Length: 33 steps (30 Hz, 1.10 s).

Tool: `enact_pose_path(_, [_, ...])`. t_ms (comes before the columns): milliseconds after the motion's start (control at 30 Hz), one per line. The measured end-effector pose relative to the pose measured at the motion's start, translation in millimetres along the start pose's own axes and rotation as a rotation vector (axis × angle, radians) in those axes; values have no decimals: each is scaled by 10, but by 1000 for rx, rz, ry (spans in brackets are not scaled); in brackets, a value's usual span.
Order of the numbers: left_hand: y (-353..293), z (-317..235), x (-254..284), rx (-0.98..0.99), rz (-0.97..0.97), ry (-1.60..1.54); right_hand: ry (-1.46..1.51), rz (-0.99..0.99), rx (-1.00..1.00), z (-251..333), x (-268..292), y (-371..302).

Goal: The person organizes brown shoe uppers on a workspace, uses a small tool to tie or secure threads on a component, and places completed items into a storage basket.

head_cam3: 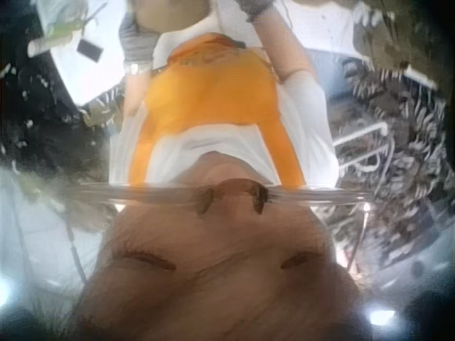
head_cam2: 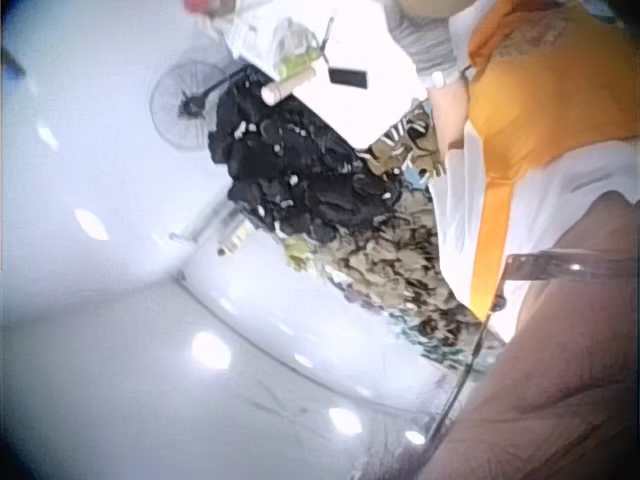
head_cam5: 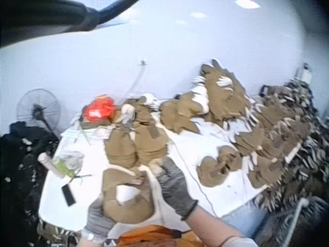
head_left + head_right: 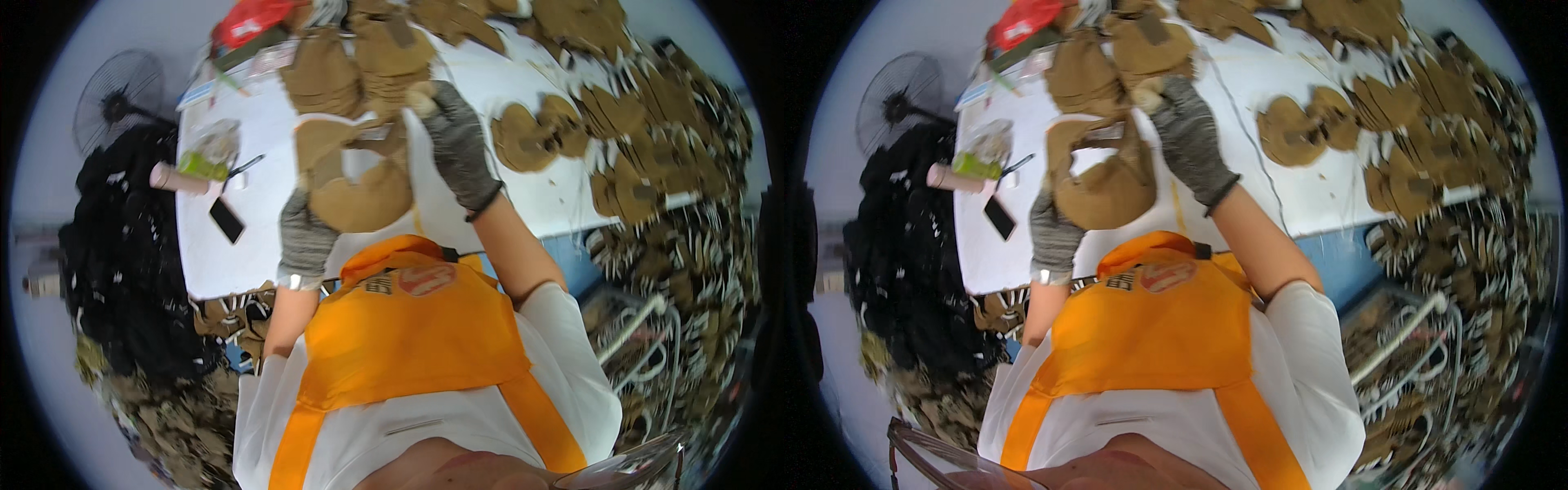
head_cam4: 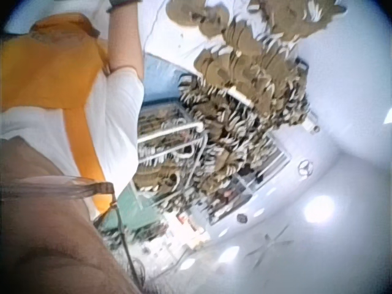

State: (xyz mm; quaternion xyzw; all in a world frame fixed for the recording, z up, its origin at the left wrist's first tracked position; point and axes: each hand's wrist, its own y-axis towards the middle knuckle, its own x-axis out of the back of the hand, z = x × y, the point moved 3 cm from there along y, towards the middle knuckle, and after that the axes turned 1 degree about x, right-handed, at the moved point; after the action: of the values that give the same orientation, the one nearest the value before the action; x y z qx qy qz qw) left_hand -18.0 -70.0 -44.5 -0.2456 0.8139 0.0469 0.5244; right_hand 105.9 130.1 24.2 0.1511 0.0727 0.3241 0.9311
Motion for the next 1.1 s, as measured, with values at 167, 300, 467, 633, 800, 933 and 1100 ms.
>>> enact_pose_path(167, [-144, 257, 156, 118, -110, -77, -568, 66, 37, -1048, 519, -500])
enact_pose_path(300, [-262, 482, 216, 142, -197, -63, -229, 137, -643, -2116, 1303, -1321])
enact_pose_path(467, [-241, 628, 197, 173, -281, -90, -855, -43, -482, -2480, 2358, -1649])
enact_pose_path(633, [-246, 721, 113, 125, -251, -42, -1082, -130, -555, -2462, 2584, -1552])
enact_pose_path(800, [-461, 748, 253, 7, -230, 19, -1103, -184, -499, -2423, 2310, -1504])
enact_pose_path(933, [-519, 724, 211, 31, -356, -60, -929, -150, -313, -2679, 2121, -1451])
enact_pose_path(1100, [-640, 655, 326, 26, -367, -126, -1004, -33, -313, -2525, 1852, -1288])
